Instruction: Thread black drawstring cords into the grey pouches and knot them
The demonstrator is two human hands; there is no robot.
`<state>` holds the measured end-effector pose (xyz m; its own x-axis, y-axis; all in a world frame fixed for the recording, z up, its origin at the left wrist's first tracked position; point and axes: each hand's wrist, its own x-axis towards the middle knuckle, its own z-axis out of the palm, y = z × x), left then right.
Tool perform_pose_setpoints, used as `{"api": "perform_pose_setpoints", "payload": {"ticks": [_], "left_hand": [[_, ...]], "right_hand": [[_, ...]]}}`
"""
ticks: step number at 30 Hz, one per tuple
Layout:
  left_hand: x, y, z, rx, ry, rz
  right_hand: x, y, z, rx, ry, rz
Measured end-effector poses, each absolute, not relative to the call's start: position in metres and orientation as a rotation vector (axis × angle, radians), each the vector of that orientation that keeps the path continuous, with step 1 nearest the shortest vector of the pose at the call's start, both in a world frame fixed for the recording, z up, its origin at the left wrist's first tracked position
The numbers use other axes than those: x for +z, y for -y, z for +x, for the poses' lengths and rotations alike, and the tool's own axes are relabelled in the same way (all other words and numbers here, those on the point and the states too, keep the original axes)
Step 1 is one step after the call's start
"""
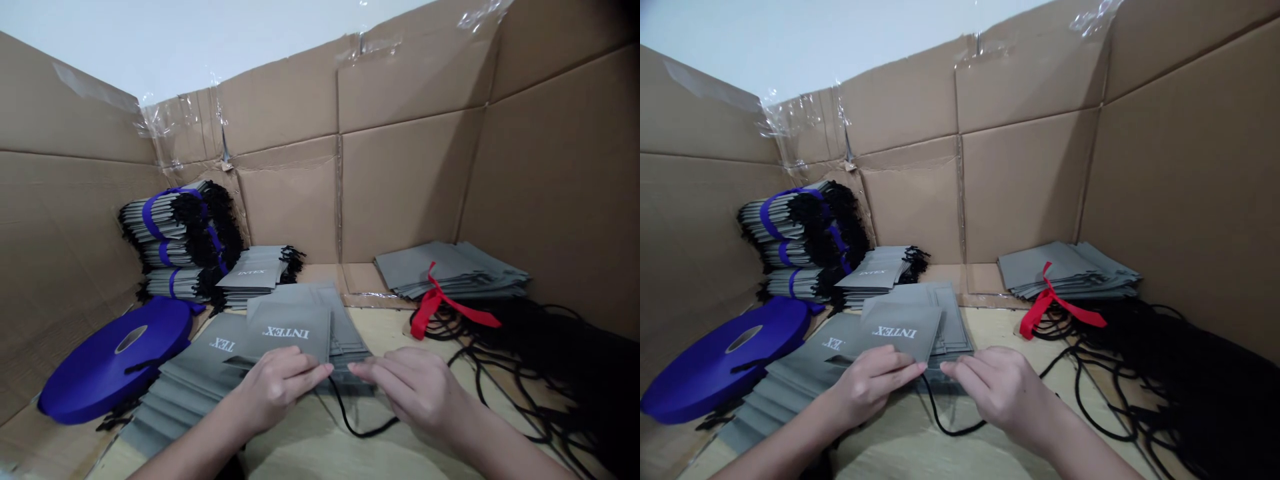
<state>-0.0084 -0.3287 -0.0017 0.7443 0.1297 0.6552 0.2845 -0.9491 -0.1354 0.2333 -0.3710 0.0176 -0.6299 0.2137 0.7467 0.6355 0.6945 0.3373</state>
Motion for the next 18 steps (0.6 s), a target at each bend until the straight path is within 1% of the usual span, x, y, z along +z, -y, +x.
{"api": "perform_pose_setpoints", "payload": {"ticks": [4, 8, 18], "left_hand": [[0.000, 0.325, -0.010, -0.992, 0.341, -2.658], [-0.001, 0.323, -0.010, -0.970, 0.406, -2.625], [-0.006, 0.321, -0.011, -1.061, 0.393, -2.719]], "right_hand": [[0.010, 0.367, 0.231, -0.654, 2.201, -0.684], [0.002, 0.363, 0.227, -0.603, 2.187, -0.802], [-0.003, 0.361, 0.230, -0.683, 2.133, -0.701]]}}
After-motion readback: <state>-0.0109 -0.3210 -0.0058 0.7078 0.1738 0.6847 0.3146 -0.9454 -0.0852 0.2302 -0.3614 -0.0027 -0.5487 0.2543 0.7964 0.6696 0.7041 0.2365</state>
